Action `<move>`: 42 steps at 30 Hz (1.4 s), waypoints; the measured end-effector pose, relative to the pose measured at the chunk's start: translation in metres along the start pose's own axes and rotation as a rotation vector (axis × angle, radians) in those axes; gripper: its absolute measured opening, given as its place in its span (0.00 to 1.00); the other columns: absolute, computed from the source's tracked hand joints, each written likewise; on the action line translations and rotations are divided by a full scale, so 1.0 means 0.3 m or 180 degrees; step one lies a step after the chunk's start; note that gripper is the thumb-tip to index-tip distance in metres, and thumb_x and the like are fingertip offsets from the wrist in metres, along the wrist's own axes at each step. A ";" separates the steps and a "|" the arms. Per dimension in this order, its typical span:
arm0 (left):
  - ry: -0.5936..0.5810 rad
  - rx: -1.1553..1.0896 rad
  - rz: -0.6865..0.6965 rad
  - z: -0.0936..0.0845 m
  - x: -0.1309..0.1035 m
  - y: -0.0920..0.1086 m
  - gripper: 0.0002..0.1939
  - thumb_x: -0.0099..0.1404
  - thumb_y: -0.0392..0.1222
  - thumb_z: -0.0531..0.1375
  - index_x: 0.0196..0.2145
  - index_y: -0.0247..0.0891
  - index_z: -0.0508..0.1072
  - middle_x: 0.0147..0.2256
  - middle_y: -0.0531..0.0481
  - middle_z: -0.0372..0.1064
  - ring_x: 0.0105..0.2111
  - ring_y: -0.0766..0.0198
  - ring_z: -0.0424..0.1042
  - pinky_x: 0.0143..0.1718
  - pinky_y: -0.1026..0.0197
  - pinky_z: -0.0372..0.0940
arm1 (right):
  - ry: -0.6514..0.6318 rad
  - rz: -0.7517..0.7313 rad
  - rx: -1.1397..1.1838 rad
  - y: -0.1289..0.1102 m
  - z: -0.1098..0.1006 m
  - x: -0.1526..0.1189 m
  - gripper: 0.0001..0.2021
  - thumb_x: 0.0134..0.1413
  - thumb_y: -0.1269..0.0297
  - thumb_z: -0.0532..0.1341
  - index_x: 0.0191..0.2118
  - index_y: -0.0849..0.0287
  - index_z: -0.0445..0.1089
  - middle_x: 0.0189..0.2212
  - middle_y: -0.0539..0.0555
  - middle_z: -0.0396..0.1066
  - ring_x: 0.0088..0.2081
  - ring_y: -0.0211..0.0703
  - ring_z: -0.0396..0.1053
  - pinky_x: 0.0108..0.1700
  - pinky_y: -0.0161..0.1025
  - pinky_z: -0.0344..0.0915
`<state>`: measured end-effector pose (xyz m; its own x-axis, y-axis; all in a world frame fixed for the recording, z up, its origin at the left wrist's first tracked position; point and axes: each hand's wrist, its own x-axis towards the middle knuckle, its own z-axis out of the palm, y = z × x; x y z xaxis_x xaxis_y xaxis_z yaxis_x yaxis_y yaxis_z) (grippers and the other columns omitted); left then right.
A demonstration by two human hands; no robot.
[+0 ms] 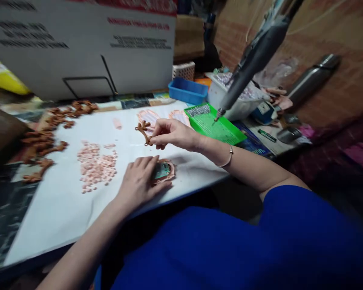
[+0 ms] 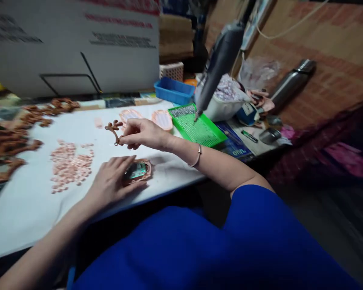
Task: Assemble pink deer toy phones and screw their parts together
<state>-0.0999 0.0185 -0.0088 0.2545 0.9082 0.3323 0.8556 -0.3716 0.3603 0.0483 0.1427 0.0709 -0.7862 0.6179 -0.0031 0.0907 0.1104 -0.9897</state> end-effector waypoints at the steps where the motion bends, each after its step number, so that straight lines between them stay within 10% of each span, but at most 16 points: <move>1: 0.0033 -0.0031 0.0016 0.009 -0.004 0.012 0.34 0.62 0.64 0.59 0.58 0.39 0.68 0.51 0.36 0.72 0.50 0.42 0.69 0.47 0.43 0.64 | 0.0084 0.0073 0.0051 0.031 -0.026 -0.061 0.09 0.51 0.77 0.64 0.28 0.64 0.62 0.24 0.47 0.69 0.25 0.27 0.68 0.28 0.26 0.67; 12: 0.0126 -0.0630 -0.0361 0.037 -0.047 0.120 0.27 0.60 0.59 0.62 0.55 0.50 0.70 0.48 0.44 0.72 0.48 0.42 0.69 0.51 0.42 0.61 | 0.0345 0.0525 0.0915 0.218 -0.012 -0.370 0.10 0.49 0.71 0.65 0.38 0.65 0.68 0.28 0.47 0.71 0.27 0.28 0.68 0.30 0.27 0.67; 23: 0.0157 0.0144 0.0003 0.027 -0.042 0.136 0.29 0.66 0.57 0.58 0.56 0.33 0.69 0.46 0.29 0.72 0.45 0.38 0.71 0.44 0.40 0.65 | 0.0356 0.0139 0.0688 0.241 0.017 -0.394 0.08 0.51 0.69 0.64 0.37 0.65 0.70 0.30 0.47 0.72 0.29 0.27 0.67 0.34 0.28 0.66; 34: 0.0105 0.0134 -0.0181 0.029 -0.043 0.136 0.29 0.65 0.59 0.58 0.58 0.39 0.68 0.47 0.34 0.72 0.46 0.42 0.70 0.46 0.41 0.64 | 0.0717 -0.0127 -0.0789 0.211 0.043 -0.408 0.03 0.54 0.72 0.62 0.33 0.67 0.72 0.30 0.49 0.71 0.31 0.29 0.64 0.37 0.29 0.61; 42: 0.0146 0.0139 -0.0169 0.032 -0.046 0.136 0.29 0.65 0.58 0.59 0.59 0.42 0.66 0.47 0.36 0.72 0.46 0.43 0.70 0.46 0.42 0.65 | 0.0266 -0.0173 -0.1626 0.178 0.008 -0.390 0.03 0.55 0.72 0.63 0.32 0.65 0.71 0.28 0.47 0.69 0.30 0.30 0.63 0.38 0.30 0.58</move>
<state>-0.0641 -0.0073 -0.0071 0.1882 0.9162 0.3537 0.8865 -0.3135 0.3404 0.1437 0.0744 0.0179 -0.7486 0.6584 0.0783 0.3544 0.4970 -0.7921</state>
